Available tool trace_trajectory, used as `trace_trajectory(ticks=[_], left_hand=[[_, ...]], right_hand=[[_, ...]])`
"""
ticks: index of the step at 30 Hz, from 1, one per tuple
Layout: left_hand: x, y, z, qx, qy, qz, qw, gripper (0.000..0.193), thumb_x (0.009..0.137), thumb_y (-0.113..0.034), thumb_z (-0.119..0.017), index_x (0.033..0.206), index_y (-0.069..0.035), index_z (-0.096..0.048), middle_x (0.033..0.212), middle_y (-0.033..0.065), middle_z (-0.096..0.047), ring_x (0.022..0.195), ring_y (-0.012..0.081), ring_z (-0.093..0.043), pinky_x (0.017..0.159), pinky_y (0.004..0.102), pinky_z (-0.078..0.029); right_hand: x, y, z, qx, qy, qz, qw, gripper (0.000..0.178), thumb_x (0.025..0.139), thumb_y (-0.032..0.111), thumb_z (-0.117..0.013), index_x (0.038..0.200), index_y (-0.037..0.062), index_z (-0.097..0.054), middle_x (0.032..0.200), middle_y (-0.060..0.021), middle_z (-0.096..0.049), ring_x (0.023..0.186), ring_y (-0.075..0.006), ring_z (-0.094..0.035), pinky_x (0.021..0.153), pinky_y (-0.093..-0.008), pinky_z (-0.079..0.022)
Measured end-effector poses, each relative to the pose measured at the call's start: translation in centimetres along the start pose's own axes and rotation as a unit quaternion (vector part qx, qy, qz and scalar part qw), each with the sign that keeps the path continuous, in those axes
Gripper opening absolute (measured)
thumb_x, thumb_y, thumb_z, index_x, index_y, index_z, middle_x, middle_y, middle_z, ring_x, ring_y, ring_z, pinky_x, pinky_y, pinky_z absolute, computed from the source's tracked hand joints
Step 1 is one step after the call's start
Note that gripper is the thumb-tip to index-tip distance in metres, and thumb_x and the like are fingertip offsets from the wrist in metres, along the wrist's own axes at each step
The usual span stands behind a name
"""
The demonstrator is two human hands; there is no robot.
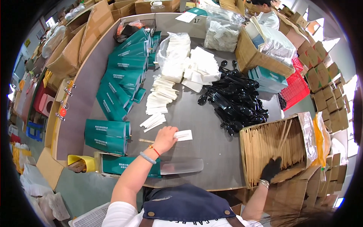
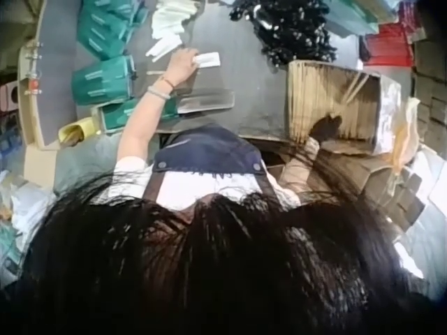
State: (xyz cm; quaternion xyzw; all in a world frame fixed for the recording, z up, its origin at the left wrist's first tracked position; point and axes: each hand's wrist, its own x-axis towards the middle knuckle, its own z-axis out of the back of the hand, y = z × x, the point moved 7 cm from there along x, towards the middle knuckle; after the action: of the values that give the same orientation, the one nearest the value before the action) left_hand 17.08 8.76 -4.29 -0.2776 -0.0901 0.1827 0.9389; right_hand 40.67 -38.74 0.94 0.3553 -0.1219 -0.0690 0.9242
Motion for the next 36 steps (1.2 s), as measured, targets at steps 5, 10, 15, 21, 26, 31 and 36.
trace_trajectory(ticks=[5, 10, 15, 21, 26, 31, 36], left_hand=[[-1.6, -1.5, 0.9, -0.125, 0.008, 0.013, 0.992, 0.022, 0.081, -0.013, -0.065, 0.101, -0.005, -0.062, 0.094, 0.0177, -0.065, 0.087, 0.0369, -0.064, 0.076, 0.0434, -0.051], [-6.2, -5.7, 1.5, -0.192, 0.107, -0.002, 0.975, 0.024, 0.080, -0.017, -0.068, 0.101, -0.008, -0.063, 0.090, 0.0161, -0.067, 0.085, 0.0338, -0.064, 0.075, 0.0405, -0.050], [-10.6, -5.7, 1.4, 0.016, 0.023, -0.059, 0.998, 0.018, 0.074, -0.018, -0.074, 0.091, -0.017, -0.066, 0.087, 0.0015, -0.058, 0.084, 0.0235, -0.053, 0.073, 0.0374, -0.040], [-11.7, -5.1, 1.7, 0.021, -0.023, -0.055, 0.998, 0.013, 0.073, -0.014, -0.071, 0.084, -0.017, -0.067, 0.086, -0.0005, -0.055, 0.084, 0.0213, -0.050, 0.072, 0.0360, -0.038], [-11.8, -5.6, 1.6, 0.049, -0.016, -0.086, 0.995, 0.007, 0.076, -0.013, -0.064, 0.081, -0.016, -0.067, 0.086, -0.0014, -0.055, 0.085, 0.0204, -0.050, 0.073, 0.0355, -0.038], [-12.1, -6.1, 1.3, 0.062, -0.018, -0.098, 0.993, 0.009, 0.078, -0.013, -0.061, 0.083, -0.016, -0.067, 0.087, -0.0025, -0.055, 0.086, 0.0195, -0.050, 0.075, 0.0348, -0.037], [-12.8, -7.3, 1.4, 0.074, -0.013, -0.112, 0.991, 0.018, 0.077, -0.013, -0.056, 0.093, -0.014, -0.066, 0.090, -0.0013, -0.056, 0.089, 0.0199, -0.050, 0.078, 0.0355, -0.037]], right_hand=[[-7.8, 14.8, -13.5, 0.081, 0.223, 0.212, 0.948, 0.032, 0.096, 0.019, -0.052, 0.121, -0.0010, -0.055, 0.106, -0.0173, -0.062, 0.101, -0.0242, -0.060, 0.088, -0.0341, -0.047], [-10.2, 25.3, -24.2, 0.099, 0.219, 0.360, 0.902, 0.041, 0.075, 0.021, -0.078, 0.109, 0.0082, -0.057, 0.099, -0.0137, -0.061, 0.091, -0.0311, -0.062, 0.077, -0.0392, -0.050], [-9.8, 29.5, -29.8, 0.004, 0.211, 0.330, 0.920, 0.048, 0.068, 0.027, -0.083, 0.106, 0.0119, -0.060, 0.101, -0.0150, -0.060, 0.092, -0.0336, -0.062, 0.075, -0.0425, -0.051], [-11.5, 27.2, -29.3, -0.085, 0.268, 0.328, 0.902, 0.034, 0.067, 0.021, -0.078, 0.095, 0.0127, -0.061, 0.095, -0.0137, -0.060, 0.090, -0.0334, -0.062, 0.072, -0.0433, -0.051], [-15.3, 21.6, -22.4, -0.087, 0.338, 0.387, 0.853, 0.033, 0.072, 0.024, -0.076, 0.102, 0.0156, -0.067, 0.103, -0.0105, -0.060, 0.089, -0.0307, -0.063, 0.075, -0.0409, -0.052], [-14.9, 17.7, -18.5, -0.022, 0.393, 0.324, 0.860, 0.032, 0.075, 0.026, -0.074, 0.104, 0.0154, -0.066, 0.103, -0.0090, -0.061, 0.095, -0.0289, -0.062, 0.078, -0.0402, -0.052], [-14.0, 17.1, -18.5, -0.115, 0.351, 0.279, 0.886, 0.034, 0.074, 0.032, -0.076, 0.101, 0.0141, -0.066, 0.098, -0.0075, -0.061, 0.091, -0.0277, -0.062, 0.076, -0.0407, -0.050]])
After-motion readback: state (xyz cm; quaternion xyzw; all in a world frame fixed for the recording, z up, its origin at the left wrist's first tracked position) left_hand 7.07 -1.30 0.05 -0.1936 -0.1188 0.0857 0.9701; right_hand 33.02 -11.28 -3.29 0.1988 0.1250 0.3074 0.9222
